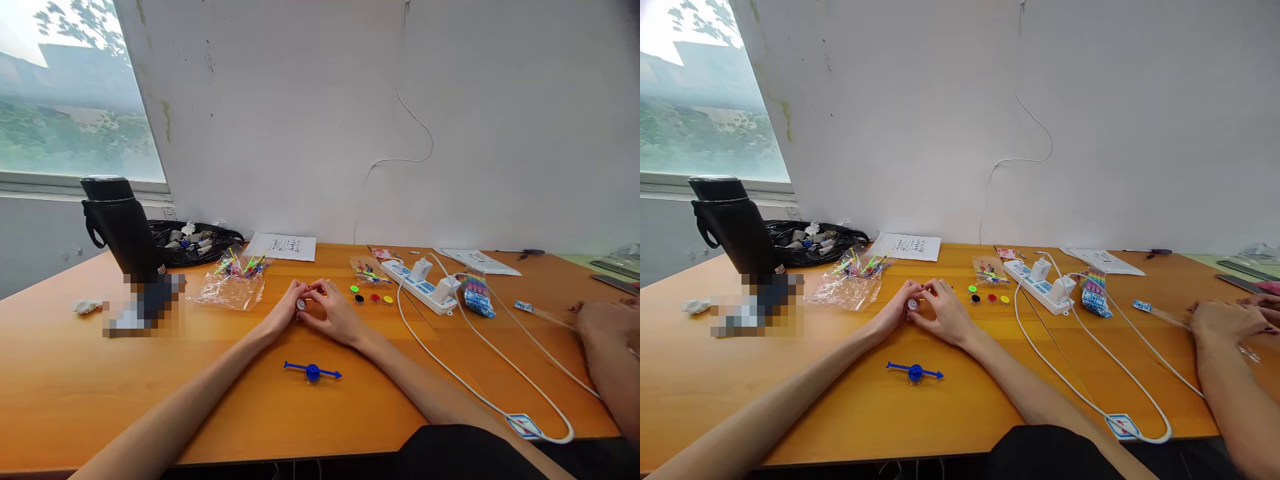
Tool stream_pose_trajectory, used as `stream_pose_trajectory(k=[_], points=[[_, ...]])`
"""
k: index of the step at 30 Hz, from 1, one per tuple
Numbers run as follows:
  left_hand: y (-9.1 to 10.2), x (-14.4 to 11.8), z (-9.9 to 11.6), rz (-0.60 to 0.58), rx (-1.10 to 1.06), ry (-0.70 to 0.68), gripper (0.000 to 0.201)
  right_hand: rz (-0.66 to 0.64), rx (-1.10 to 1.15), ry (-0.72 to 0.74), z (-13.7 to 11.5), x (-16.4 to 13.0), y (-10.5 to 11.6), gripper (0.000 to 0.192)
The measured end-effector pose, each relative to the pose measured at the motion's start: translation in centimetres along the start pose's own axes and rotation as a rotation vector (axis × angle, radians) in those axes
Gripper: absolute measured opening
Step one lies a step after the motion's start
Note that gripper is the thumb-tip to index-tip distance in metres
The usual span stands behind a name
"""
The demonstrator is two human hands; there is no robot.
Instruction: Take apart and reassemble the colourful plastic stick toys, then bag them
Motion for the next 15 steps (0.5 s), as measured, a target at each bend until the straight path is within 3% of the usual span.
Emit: stream_pose_trajectory(k=[5, 15], points=[[-0.3, -0.4, 0.2, -0.013, 0.146, -0.069, 0.033, 0.019, -0.073, -0.006, -0.4, 0.1, 0.4, 0.023], [-0.8, -1.2, 0.8, -0.058, 0.174, -0.05, 0.036, 0.045, 0.006, -0.049, -0.3, 0.2, 0.3, 0.015]])
Point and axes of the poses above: each hand's wrist, its own x-axis towards the middle knuckle, its own y-axis out of the back of the hand, z = x × y, the point moved 4 cm from there along x, towards the middle knuckle, and after that the axes turned 10 degrees about y, right-handed, at the moved point
